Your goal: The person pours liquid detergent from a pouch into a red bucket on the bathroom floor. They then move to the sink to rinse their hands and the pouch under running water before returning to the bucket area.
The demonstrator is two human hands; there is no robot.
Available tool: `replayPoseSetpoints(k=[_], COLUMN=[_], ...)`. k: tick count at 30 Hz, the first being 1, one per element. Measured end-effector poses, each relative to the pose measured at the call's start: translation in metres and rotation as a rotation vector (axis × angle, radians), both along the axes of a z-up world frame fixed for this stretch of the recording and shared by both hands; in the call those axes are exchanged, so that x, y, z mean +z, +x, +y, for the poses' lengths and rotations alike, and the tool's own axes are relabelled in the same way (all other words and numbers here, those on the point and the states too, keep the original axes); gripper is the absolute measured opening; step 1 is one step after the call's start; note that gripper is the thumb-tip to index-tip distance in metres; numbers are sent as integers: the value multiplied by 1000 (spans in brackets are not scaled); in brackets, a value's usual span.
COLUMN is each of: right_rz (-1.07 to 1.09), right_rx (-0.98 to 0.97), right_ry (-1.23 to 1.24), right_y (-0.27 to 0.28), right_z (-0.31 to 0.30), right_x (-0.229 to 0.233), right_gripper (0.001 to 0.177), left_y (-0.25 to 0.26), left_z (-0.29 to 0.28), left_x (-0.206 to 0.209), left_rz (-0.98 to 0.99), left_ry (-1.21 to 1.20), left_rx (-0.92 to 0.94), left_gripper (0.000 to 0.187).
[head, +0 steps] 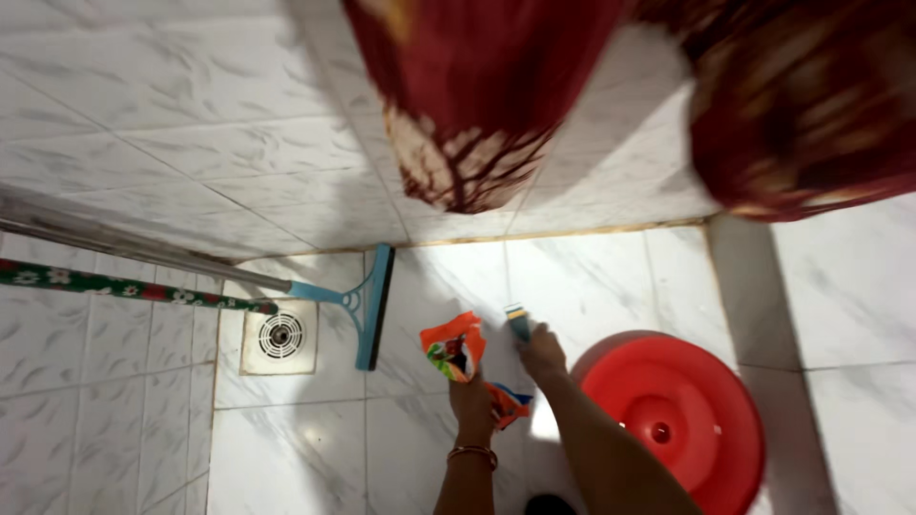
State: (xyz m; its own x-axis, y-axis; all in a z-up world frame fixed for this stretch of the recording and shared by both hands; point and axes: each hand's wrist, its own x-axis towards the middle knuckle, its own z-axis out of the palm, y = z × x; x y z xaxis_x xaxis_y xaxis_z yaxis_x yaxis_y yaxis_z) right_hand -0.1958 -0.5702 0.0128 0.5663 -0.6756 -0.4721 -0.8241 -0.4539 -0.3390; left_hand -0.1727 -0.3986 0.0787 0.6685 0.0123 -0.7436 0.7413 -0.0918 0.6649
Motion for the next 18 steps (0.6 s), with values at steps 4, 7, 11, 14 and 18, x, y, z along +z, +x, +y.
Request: replayPoseSetpoints(k=[4,7,11,14,18], right_rz=[117,137,15,-169,-281], right_rx=[-22,87,85,85,-39], right_ry=[-101,-93,195,353,608], right_y=[28,39,50,46,28], right_z=[6,16,66,110,147], right_x=[-32,-41,-1,75,208], right_gripper=[64,47,45,39,29], left_y=[1,4,22,26,9], left_z=[12,30,54,76,105], left_x=[-93,-114,-44,59,177], left_rz=[-98,-30,-96,181,57], left_ry=[-99,49,130,70,-62], left_rx=[70,10,48,171,316], left_gripper=[42,45,38,33,27])
